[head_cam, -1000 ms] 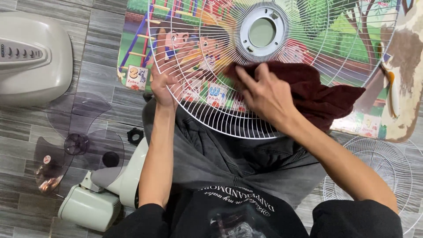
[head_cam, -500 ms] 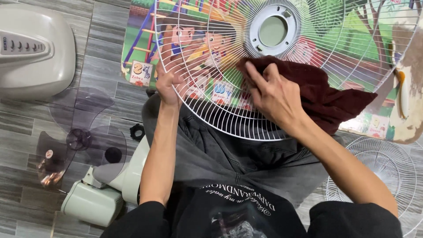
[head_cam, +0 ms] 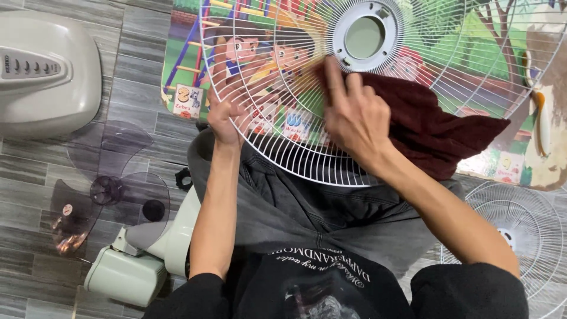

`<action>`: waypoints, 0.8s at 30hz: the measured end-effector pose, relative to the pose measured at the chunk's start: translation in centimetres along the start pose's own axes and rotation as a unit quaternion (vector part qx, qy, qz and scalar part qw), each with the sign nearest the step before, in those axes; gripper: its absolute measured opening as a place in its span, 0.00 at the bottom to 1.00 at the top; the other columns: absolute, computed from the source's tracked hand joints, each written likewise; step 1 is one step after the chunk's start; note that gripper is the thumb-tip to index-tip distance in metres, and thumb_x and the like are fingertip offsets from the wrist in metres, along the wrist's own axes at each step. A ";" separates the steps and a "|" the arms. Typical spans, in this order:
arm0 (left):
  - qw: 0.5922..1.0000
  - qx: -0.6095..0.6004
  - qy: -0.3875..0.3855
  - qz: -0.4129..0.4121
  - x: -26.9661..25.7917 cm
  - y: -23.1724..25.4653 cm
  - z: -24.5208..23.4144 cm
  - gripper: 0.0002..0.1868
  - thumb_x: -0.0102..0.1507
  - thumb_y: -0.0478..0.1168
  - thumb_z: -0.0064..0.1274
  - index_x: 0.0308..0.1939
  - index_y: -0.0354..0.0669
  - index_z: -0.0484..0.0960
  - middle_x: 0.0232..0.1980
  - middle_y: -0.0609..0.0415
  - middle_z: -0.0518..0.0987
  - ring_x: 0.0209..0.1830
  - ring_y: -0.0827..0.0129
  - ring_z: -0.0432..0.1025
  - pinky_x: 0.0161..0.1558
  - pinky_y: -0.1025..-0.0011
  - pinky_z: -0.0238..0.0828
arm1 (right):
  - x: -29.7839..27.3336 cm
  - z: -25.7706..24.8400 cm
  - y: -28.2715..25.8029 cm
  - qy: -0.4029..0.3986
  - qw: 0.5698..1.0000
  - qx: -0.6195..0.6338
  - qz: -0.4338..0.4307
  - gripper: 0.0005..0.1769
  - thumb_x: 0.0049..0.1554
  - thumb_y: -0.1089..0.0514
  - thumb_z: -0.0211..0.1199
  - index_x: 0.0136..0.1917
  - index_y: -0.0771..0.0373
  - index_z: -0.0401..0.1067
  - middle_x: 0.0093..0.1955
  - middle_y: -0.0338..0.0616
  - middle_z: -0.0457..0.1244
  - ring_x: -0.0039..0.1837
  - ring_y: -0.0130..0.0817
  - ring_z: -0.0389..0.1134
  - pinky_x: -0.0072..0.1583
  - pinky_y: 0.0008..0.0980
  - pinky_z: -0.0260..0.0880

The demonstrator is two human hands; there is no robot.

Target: Cleaning a fan grill using a toothbrush to scrub the wires and a cloth to wipe it down.

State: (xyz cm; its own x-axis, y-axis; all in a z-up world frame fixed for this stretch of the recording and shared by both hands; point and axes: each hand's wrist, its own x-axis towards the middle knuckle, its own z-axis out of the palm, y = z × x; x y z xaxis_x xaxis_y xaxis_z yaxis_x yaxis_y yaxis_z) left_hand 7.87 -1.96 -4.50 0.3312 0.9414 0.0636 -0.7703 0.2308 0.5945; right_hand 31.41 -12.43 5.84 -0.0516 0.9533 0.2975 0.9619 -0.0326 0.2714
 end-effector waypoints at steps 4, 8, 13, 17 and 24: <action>0.995 -0.043 -0.086 0.011 -0.4 0.0 0.1 0.51 0.49 0.22 0.29 0.79 0.51 0.62 0.78 0.45 0.64 0.78 0.46 0.60 0.80 0.43 0.57 | -0.1 -1.6 0.6 -0.022 0.999 -0.024 0.002 0.32 0.69 0.46 0.61 0.81 0.59 0.60 0.40 0.37 0.57 0.26 0.21 0.51 0.23 0.21 0.46; 0.999 0.003 0.039 0.031 0.6 -0.2 0.0 0.40 0.41 0.27 0.45 0.60 0.49 0.75 0.48 0.39 0.80 0.47 0.40 0.79 0.48 0.42 0.82 | -1.7 -2.1 1.2 0.010 0.999 -0.024 -0.027 0.33 0.57 0.45 0.58 0.76 0.44 0.70 0.42 0.39 0.56 0.31 0.37 0.66 0.32 0.35 0.69; 0.999 -0.010 0.039 0.014 0.6 0.8 2.3 0.40 0.41 0.25 0.43 0.58 0.49 0.76 0.48 0.37 0.80 0.48 0.36 0.79 0.48 0.41 0.82 | -0.1 -1.7 0.0 -0.010 1.000 0.006 -0.008 0.39 0.54 0.48 0.58 0.79 0.44 0.66 0.43 0.40 0.55 0.31 0.39 0.68 0.32 0.38 0.70; 0.999 -0.005 0.028 0.023 0.8 1.0 2.7 0.41 0.41 0.25 0.44 0.60 0.48 0.76 0.49 0.35 0.79 0.49 0.34 0.78 0.48 0.39 0.81 | 2.0 0.2 -1.0 0.000 1.000 0.005 0.003 0.41 0.56 0.45 0.63 0.82 0.46 0.60 0.43 0.41 0.54 0.34 0.42 0.70 0.35 0.39 0.71; 0.999 0.001 0.034 0.017 1.1 -0.4 0.2 0.40 0.39 0.25 0.43 0.57 0.45 0.76 0.44 0.39 0.81 0.44 0.41 0.80 0.47 0.44 0.83 | -1.6 -1.8 1.4 -0.012 0.998 -0.049 -0.029 0.35 0.55 0.43 0.63 0.75 0.43 0.70 0.44 0.40 0.57 0.35 0.39 0.69 0.37 0.36 0.70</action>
State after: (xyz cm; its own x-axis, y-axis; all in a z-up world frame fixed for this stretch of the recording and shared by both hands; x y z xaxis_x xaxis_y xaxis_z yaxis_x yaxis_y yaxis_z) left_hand 8.62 -1.07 -4.56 0.2670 0.9633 0.0286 -0.7789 0.1983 0.5950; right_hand 32.36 -14.56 7.39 -0.0987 0.9615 0.2565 0.9266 -0.0052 0.3759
